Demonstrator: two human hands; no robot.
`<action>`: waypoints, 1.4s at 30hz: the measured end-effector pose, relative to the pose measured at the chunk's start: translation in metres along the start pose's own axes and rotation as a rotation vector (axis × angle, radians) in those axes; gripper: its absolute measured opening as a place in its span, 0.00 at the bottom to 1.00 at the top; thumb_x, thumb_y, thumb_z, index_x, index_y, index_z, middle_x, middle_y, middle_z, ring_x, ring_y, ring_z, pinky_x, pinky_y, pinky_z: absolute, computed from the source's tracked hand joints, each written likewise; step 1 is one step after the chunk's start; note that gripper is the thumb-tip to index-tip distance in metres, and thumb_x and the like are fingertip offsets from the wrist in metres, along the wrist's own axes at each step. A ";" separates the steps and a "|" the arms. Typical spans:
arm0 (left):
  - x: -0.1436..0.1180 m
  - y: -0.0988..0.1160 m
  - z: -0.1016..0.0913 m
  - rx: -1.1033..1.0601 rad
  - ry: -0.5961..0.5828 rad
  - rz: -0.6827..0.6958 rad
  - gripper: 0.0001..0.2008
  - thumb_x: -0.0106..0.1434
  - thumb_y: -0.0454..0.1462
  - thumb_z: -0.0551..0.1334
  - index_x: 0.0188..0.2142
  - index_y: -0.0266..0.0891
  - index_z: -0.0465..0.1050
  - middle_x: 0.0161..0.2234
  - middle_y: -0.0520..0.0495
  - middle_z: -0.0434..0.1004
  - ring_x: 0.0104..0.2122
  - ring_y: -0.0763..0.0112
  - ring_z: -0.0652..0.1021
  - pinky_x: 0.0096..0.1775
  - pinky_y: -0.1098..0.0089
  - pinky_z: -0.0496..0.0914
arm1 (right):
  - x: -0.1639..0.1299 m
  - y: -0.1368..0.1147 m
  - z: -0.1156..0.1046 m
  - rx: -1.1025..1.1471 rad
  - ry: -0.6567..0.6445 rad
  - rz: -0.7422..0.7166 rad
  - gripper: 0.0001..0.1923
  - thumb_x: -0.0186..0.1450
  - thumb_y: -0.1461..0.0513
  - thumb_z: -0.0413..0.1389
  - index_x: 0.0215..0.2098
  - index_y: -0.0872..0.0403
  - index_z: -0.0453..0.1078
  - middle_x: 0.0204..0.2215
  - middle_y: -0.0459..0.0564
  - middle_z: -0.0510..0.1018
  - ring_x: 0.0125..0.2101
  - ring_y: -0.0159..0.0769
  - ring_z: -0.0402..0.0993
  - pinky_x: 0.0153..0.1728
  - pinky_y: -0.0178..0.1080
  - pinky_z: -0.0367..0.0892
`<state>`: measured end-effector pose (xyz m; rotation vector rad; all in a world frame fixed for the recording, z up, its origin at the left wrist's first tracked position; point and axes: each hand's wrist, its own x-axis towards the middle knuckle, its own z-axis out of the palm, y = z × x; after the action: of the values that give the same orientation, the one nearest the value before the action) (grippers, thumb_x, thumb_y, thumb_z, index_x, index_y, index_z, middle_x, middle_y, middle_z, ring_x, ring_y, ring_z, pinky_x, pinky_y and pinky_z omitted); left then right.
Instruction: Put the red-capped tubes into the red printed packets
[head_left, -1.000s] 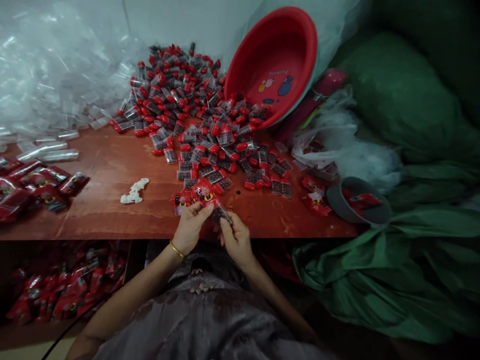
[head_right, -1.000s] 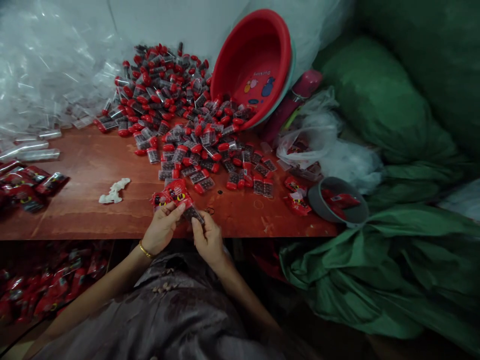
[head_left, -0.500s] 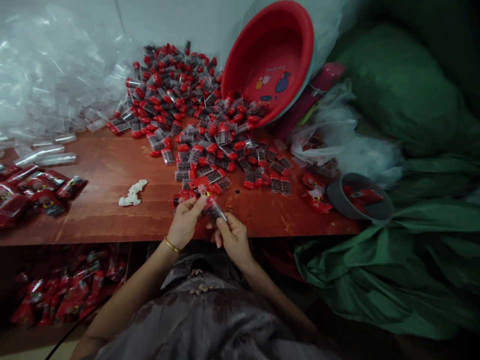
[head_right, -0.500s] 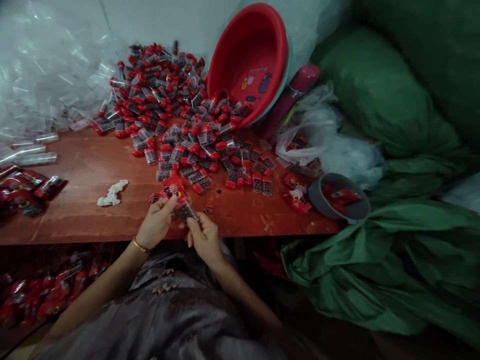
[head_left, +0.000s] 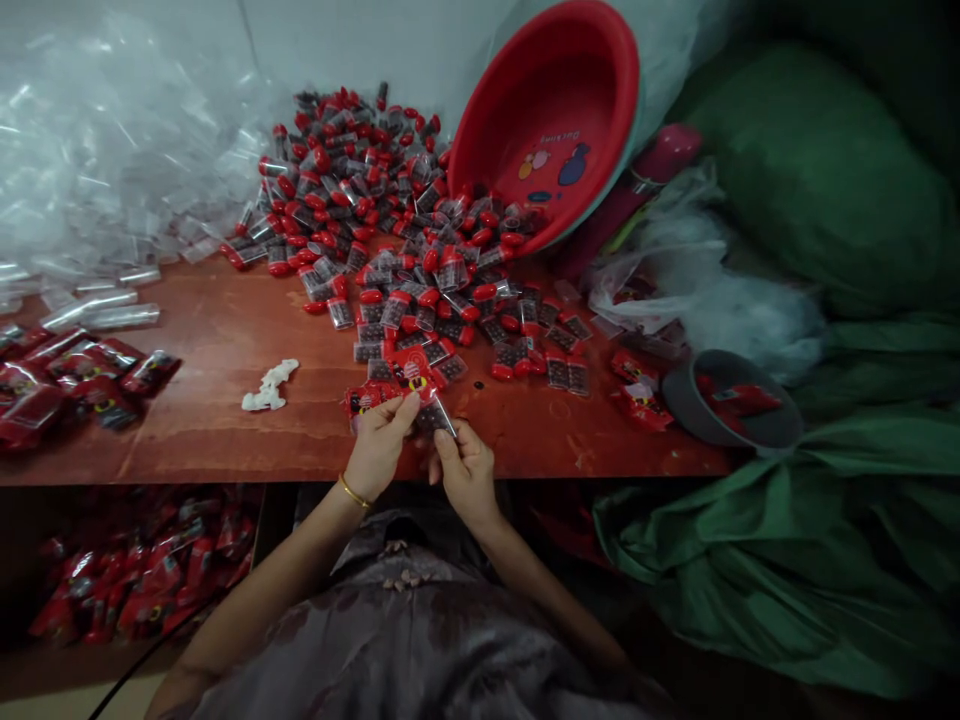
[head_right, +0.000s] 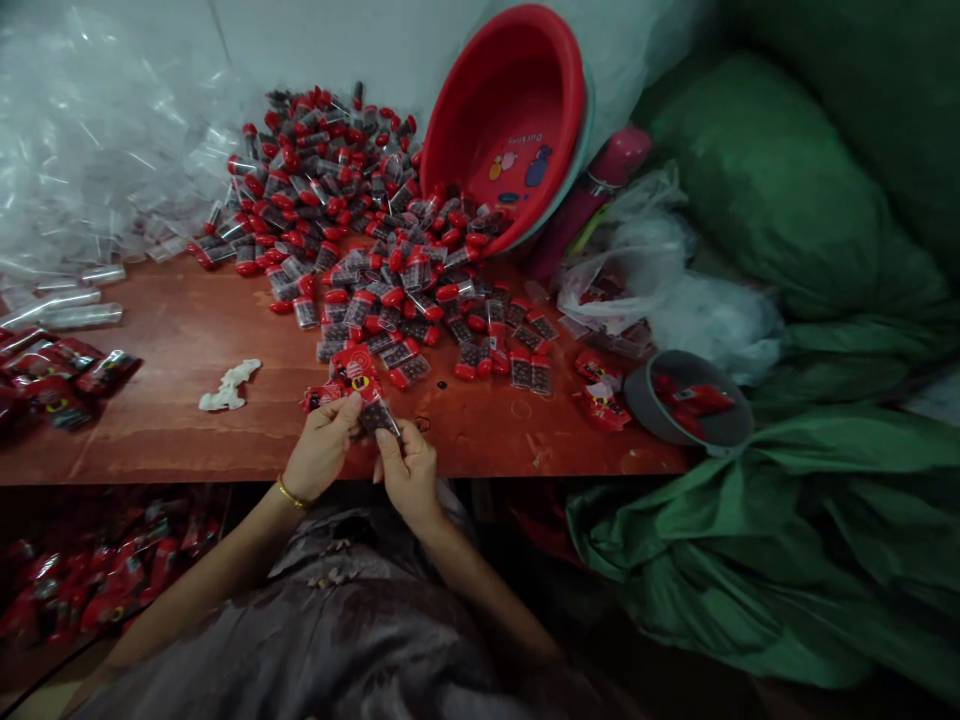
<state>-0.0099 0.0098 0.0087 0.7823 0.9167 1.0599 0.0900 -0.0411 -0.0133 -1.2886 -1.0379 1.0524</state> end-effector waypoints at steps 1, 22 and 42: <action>-0.001 -0.001 0.001 0.051 0.013 0.023 0.20 0.51 0.51 0.66 0.22 0.35 0.69 0.16 0.56 0.62 0.17 0.81 0.62 0.21 0.76 0.58 | 0.000 0.000 0.001 0.006 0.011 0.005 0.15 0.63 0.50 0.51 0.32 0.54 0.65 0.15 0.38 0.67 0.11 0.23 0.60 0.13 0.28 0.56; -0.009 0.011 0.020 0.182 -0.194 -0.073 0.21 0.51 0.49 0.66 0.34 0.32 0.78 0.18 0.51 0.73 0.13 0.75 0.70 0.15 0.74 0.63 | -0.014 -0.001 0.002 -0.053 0.108 -0.071 0.14 0.65 0.52 0.50 0.35 0.54 0.69 0.13 0.38 0.65 0.10 0.24 0.57 0.12 0.29 0.55; -0.015 0.001 0.020 0.119 -0.264 -0.165 0.23 0.52 0.49 0.65 0.40 0.32 0.77 0.13 0.57 0.60 0.10 0.79 0.64 0.11 0.77 0.60 | -0.014 -0.011 -0.007 0.021 0.031 -0.018 0.16 0.63 0.49 0.51 0.32 0.53 0.67 0.14 0.39 0.68 0.09 0.23 0.59 0.10 0.27 0.55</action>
<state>0.0044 -0.0056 0.0213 0.9059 0.8075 0.7426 0.0945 -0.0564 -0.0028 -1.2728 -1.0115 1.0243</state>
